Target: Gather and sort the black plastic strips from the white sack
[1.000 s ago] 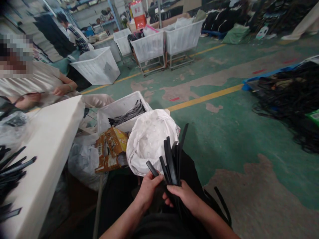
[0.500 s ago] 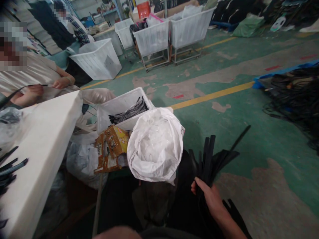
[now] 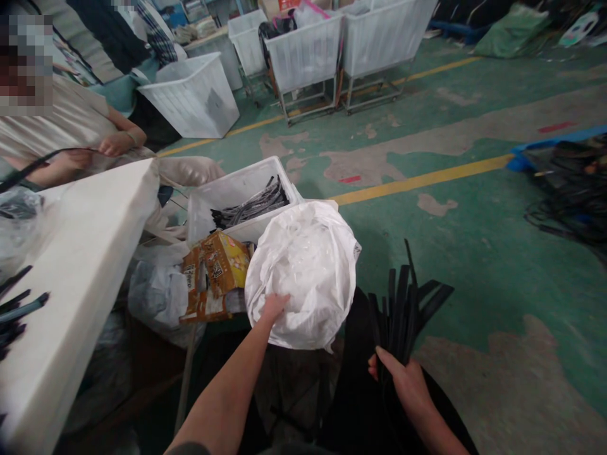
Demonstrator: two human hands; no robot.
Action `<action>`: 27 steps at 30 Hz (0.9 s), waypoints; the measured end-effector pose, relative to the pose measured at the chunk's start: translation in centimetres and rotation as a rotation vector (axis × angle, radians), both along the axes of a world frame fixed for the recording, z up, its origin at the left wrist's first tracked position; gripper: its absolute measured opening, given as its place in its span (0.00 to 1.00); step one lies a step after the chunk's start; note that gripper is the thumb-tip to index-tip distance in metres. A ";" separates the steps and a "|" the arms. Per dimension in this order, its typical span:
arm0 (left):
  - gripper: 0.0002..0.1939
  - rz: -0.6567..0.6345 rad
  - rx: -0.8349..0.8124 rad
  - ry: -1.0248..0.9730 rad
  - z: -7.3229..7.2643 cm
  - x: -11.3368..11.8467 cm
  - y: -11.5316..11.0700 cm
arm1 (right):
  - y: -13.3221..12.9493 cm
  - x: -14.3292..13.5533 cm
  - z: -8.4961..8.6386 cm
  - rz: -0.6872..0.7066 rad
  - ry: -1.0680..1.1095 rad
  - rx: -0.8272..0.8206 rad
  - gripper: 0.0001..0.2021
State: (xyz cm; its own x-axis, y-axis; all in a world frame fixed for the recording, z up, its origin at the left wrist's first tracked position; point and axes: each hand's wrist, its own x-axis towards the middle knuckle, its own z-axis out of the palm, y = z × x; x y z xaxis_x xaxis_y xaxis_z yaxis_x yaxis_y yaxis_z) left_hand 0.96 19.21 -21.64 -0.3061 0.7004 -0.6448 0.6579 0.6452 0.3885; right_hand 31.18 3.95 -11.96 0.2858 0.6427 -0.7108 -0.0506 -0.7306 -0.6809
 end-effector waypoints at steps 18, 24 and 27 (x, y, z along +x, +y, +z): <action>0.26 0.232 0.327 -0.415 7.1 -3.1 -6.8 | 0.4 -0.7 0.8 0.134 0.249 0.090 0.24; 0.21 0.093 0.362 -0.819 15.6 -0.4 -12.7 | 1.1 -5.3 6.1 0.439 0.545 0.208 0.25; 0.18 -0.035 0.311 -0.893 18.1 1.1 -15.2 | 1.3 -8.1 8.0 0.497 0.570 0.241 0.20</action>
State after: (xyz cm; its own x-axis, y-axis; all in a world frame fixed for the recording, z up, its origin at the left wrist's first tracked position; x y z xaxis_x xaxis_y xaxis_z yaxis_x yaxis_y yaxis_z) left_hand 2.10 4.03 -3.57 0.2355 0.8796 -0.4133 0.0509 0.4135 0.9091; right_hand 23.04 5.26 -3.97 -0.4409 0.7542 -0.4866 -0.1452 -0.5950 -0.7905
